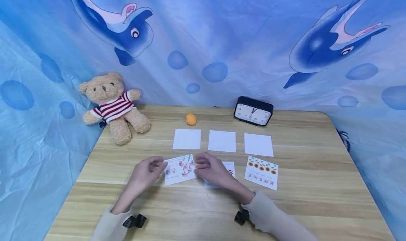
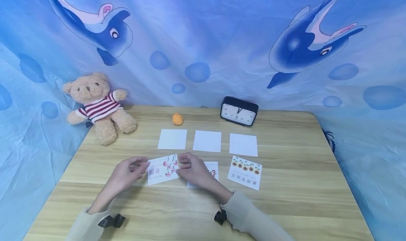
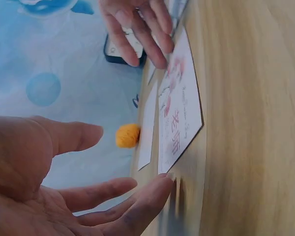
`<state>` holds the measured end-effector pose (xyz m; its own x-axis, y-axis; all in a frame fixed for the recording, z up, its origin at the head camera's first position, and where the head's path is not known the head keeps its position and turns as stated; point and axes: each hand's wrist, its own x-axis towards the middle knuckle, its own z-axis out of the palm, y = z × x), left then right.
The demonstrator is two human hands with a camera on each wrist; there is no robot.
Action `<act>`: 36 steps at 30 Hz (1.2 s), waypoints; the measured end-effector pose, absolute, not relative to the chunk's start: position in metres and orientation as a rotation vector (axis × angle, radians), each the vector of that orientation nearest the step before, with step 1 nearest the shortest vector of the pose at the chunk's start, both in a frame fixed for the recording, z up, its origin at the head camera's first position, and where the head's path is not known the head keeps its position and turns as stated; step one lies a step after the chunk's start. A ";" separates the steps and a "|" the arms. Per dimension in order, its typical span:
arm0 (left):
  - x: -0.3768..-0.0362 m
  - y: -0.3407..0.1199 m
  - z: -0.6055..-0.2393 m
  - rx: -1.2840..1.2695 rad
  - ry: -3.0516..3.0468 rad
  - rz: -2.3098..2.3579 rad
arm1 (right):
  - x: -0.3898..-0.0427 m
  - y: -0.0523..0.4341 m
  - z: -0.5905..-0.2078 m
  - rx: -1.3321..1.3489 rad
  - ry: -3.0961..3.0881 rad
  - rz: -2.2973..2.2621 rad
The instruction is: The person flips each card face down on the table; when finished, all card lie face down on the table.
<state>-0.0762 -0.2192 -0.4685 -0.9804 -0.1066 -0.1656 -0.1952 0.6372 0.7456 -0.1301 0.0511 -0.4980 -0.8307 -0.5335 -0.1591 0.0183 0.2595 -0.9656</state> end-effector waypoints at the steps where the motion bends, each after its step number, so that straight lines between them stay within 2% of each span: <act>1: -0.075 -0.219 -0.469 -0.262 2.735 1.298 | -0.129 0.050 -0.498 -0.467 2.077 -1.605; 12: -0.068 -0.211 -0.476 -0.358 2.654 1.484 | -0.129 0.046 -0.500 -0.430 2.036 -1.623; 22: -0.064 -0.203 -0.476 -0.346 2.753 1.384 | -0.132 0.041 -0.500 -0.176 1.880 -1.761; 36: -0.059 -0.195 -0.478 -0.326 2.799 1.326 | -0.133 0.041 -0.497 -0.097 1.821 -1.861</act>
<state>-0.0595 -0.1954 -0.4776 -0.9777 -0.1764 -0.1139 -0.1999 0.6156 0.7623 -0.1335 0.0406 -0.4971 -0.8573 -0.4132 -0.3072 0.3160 0.0487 -0.9475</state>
